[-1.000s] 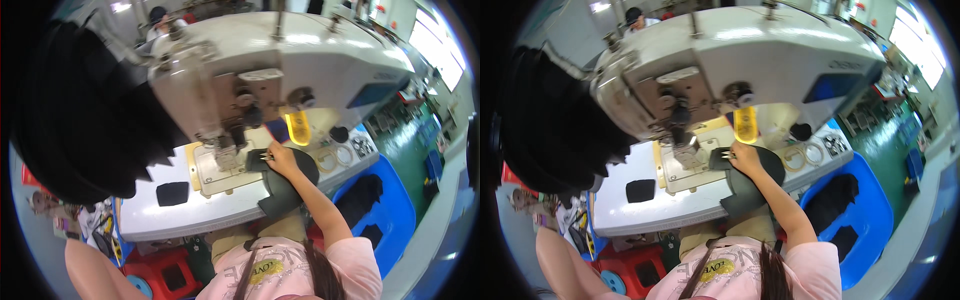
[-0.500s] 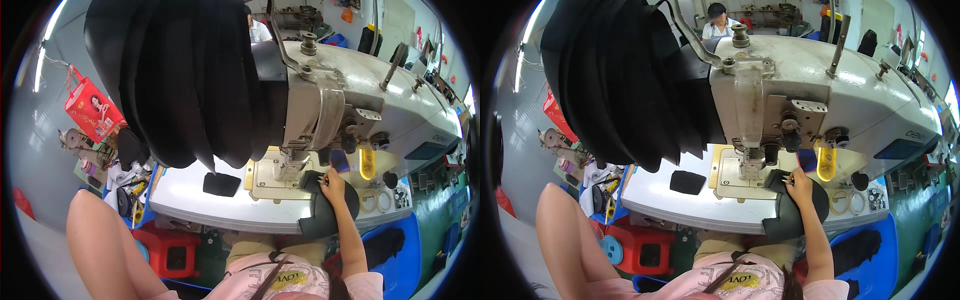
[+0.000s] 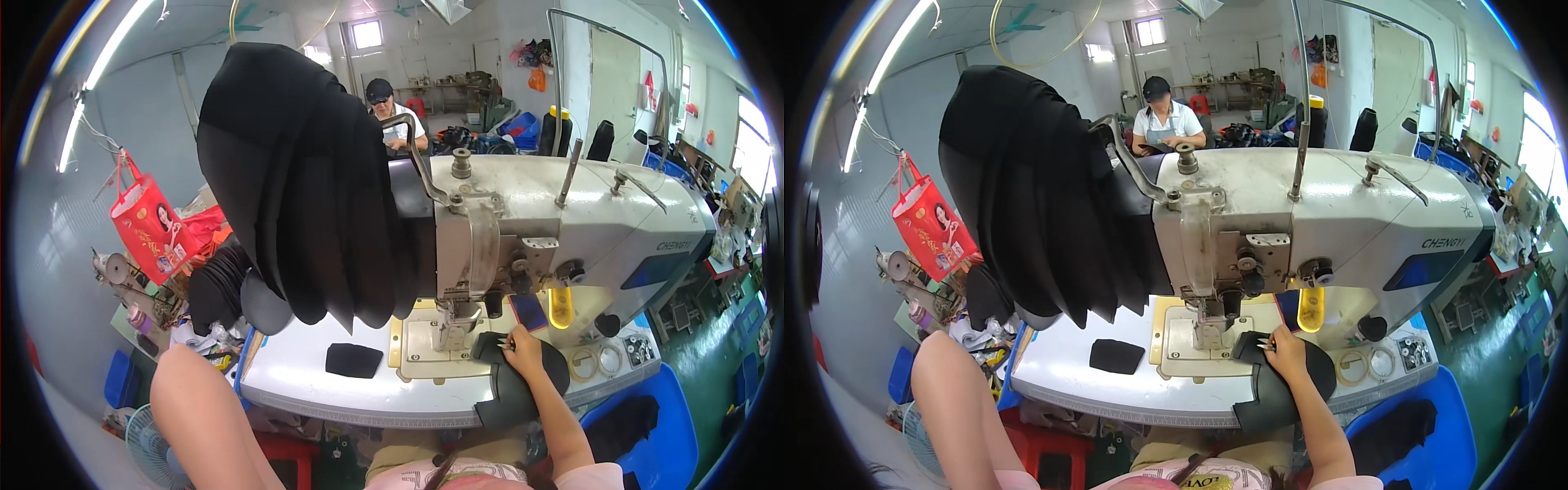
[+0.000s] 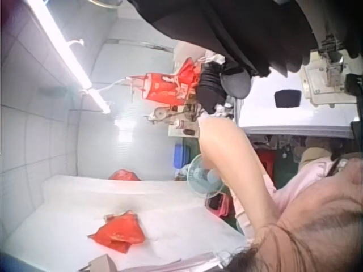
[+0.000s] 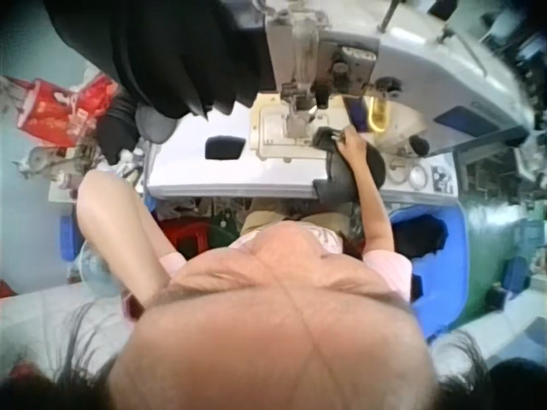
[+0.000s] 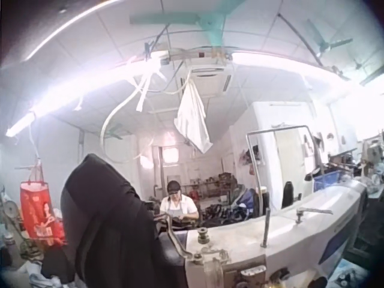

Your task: The person sews shoe upper pieces together using a sewing machine, cuts threads with thread snips, and stacks the finished pieces on the table.

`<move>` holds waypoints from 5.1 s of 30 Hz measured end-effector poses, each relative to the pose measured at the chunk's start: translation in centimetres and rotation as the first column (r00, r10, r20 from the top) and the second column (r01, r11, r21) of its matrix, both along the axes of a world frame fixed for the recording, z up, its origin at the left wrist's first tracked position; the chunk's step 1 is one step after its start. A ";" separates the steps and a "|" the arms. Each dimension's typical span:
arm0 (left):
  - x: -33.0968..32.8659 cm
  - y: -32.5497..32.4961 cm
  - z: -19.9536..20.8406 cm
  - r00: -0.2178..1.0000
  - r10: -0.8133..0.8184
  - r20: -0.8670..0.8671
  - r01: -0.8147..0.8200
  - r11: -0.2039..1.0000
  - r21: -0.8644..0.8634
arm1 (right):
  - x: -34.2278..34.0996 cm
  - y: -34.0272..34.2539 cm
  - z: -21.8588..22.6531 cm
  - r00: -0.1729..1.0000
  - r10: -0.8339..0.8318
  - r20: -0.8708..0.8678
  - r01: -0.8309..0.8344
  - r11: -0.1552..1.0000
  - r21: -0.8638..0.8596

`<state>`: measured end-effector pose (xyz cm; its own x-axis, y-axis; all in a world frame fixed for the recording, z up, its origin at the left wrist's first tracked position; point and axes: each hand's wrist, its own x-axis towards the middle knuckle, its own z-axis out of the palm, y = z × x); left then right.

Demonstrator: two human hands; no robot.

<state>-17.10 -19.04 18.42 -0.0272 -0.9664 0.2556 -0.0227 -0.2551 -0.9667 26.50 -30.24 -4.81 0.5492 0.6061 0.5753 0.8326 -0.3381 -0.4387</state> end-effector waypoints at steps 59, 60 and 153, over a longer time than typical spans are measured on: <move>1.9 0.4 1.1 0.999 0.019 -0.032 -0.018 1.000 0.016 | -0.1 0.4 0.3 0.999 -0.024 0.030 0.024 1.000 -0.002; 1.8 0.5 1.1 0.999 0.022 -0.032 -0.022 1.000 0.017 | -0.2 0.7 0.4 1.000 0.004 0.001 -0.004 1.000 0.010; 1.2 -4.5 3.6 0.917 0.062 -0.393 -0.062 0.998 0.013 | -0.4 0.8 0.5 1.000 0.008 -0.026 -0.007 1.000 0.012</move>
<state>-15.92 -23.56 22.06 0.1352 -0.9631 0.2329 -0.3850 -0.2677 -0.8833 26.07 -29.40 -4.32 0.5593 0.6036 0.5682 0.8236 -0.3265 -0.4638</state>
